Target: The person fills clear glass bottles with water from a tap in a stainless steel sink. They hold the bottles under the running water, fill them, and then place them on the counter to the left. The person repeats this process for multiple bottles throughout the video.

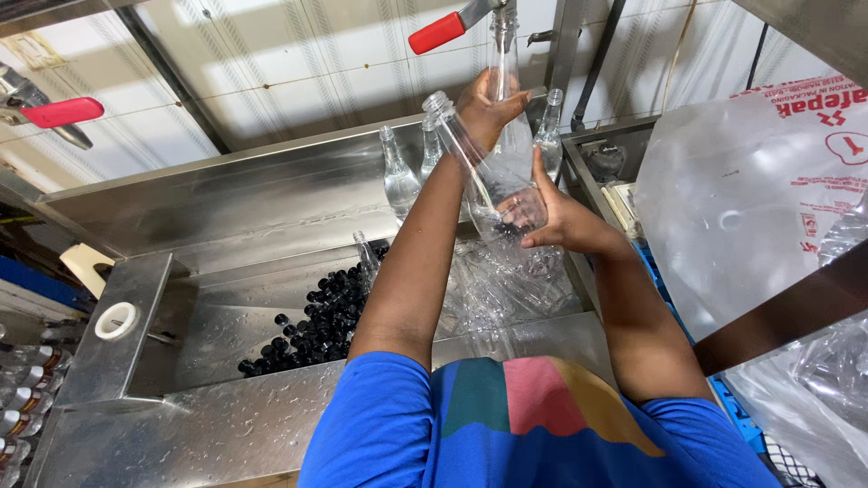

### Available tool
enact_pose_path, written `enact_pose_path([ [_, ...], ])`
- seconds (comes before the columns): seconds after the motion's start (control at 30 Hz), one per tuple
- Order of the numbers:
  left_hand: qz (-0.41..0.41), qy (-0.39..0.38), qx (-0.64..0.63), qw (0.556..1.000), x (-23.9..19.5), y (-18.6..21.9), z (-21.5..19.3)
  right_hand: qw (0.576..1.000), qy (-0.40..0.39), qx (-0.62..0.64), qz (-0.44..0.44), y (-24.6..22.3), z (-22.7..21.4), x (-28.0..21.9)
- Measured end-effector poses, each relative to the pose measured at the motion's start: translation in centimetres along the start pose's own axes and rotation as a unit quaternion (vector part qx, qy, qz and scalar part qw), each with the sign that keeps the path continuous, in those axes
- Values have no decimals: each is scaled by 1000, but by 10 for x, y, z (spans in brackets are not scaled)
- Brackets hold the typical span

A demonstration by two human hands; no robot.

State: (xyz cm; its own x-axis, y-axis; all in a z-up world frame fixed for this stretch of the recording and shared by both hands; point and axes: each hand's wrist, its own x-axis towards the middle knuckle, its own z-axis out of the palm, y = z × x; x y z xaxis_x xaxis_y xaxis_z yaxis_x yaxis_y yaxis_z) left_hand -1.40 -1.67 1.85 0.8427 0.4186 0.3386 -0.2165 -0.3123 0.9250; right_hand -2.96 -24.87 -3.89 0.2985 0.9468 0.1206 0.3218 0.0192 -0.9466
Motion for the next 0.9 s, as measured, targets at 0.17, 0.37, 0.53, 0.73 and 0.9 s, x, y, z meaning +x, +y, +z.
enact_pose_path([
  [0.17,124,26,-39,991,6,-12,1,998,-5,69,7,3,-3,0],
  [0.37,30,11,37,999,-3,4,-1,995,10,-91,39,-41,2,-6],
  [0.53,60,-4,46,997,0,1,-6,994,-30,-101,29,-37,-8,-1],
  [0.73,111,16,-27,993,0,-3,-4,981,-15,-123,146,-62,5,-15],
  [0.9,69,20,-12,997,9,-24,-4,986,17,-97,136,-43,-13,-26],
])
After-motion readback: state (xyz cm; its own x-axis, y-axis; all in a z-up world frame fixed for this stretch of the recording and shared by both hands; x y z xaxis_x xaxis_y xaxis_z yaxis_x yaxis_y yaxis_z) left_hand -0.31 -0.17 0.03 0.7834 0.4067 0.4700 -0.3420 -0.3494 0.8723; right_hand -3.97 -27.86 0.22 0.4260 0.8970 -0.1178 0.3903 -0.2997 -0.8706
